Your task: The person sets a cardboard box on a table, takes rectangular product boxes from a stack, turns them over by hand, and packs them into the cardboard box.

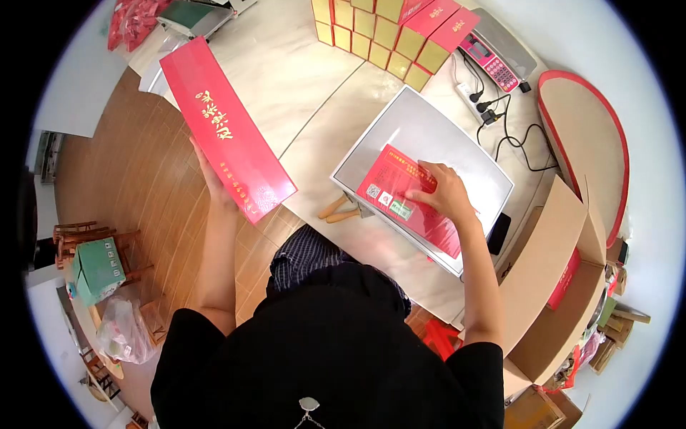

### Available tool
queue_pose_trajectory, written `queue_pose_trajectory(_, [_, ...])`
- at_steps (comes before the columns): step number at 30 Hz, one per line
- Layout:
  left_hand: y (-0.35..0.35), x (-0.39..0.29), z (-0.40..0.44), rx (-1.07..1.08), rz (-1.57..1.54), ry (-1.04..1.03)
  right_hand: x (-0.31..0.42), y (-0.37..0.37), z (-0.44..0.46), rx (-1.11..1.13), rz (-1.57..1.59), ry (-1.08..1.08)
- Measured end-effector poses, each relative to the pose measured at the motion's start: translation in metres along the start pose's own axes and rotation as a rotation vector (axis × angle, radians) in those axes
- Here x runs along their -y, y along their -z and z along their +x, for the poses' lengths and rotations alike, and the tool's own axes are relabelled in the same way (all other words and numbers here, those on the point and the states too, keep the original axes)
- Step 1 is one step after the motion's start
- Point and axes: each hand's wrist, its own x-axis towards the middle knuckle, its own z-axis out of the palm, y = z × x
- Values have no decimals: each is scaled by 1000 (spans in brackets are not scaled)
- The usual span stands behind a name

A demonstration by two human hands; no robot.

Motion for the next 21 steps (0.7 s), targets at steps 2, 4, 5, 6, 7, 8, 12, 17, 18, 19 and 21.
queue_pose_trajectory(2, [11, 5, 0, -12, 1, -20, 3, -11, -21, -60, -103, 49])
queue_pose_trajectory(4, [27, 12, 2, -27, 3, -43, 5, -19, -36, -117, -205, 102])
queue_pose_trajectory(5, [35, 20, 5, 72, -54, 3, 3, -25, -40, -132, -258, 85])
queue_pose_trajectory(6, [38, 23, 7, 120, -79, 30, 4, -28, -45, -147, -305, 67])
queue_pose_trajectory(7, [35, 25, 7, 166, -102, 58, 6, -30, -48, -164, -353, 46])
queue_pose_trajectory(8, [14, 27, 8, 34, -25, 6, 6, -32, -48, -189, -351, 57])
queue_pose_trajectory(12, [-39, 40, 19, 3, 85, -42, 3, -32, -41, -239, -330, 109])
queue_pose_trajectory(17, [-29, 61, 69, 31, 69, -13, -16, -8, -10, -262, -307, 154])
queue_pose_trajectory(18, [-17, 65, 82, 173, -117, 153, -20, -5, -7, -242, -298, 170])
queue_pose_trajectory(19, [-24, 67, 84, 248, -216, 234, -24, -2, -4, -223, -292, 186])
queue_pose_trajectory(21, [-40, 70, 87, 320, -215, 240, -27, 2, 1, -232, -288, 188])
